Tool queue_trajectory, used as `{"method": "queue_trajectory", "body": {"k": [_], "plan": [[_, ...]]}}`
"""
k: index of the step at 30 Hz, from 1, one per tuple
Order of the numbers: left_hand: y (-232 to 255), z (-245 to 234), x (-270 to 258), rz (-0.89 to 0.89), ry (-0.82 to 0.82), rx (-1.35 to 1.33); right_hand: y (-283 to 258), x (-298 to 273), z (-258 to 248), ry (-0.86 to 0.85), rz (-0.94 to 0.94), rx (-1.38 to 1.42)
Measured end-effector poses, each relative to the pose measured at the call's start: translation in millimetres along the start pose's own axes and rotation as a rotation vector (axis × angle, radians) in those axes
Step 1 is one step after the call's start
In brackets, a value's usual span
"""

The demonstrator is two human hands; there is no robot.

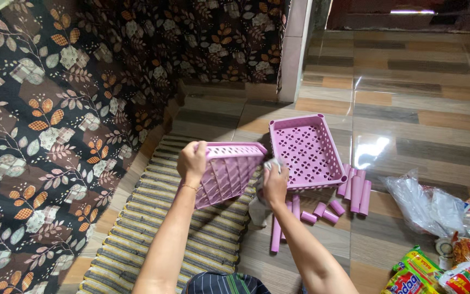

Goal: The person wipes two pink plastic baskets with a cloth, then inserts pink cylindrical connectors into the basket corners to assemble them. The baskets are handled one at a time and stacked after assembly.

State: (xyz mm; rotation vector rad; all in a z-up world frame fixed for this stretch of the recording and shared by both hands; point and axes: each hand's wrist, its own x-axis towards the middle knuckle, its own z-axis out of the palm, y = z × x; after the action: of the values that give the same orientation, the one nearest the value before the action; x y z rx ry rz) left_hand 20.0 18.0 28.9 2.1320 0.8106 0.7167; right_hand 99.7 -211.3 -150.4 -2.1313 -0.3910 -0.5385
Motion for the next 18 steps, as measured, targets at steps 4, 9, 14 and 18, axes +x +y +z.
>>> {"method": "queue_trajectory", "body": {"k": [4, 9, 14, 18], "plan": [[-3, -25, 2, -0.279, 0.028, 0.041, 2, -36, -8, -0.113, 0.166, 0.094], [-5, -29, 8, -0.277, 0.019, 0.008, -66, -20, 5, -0.214, 0.053, 0.369], [-21, -12, 25, -0.178, 0.018, -0.029, -167, 15, 10, -0.083, -0.344, 0.471], [-40, -4, 33, -0.211, 0.036, -0.087, -206, 20, 6, -0.062, -0.461, 0.375]]}}
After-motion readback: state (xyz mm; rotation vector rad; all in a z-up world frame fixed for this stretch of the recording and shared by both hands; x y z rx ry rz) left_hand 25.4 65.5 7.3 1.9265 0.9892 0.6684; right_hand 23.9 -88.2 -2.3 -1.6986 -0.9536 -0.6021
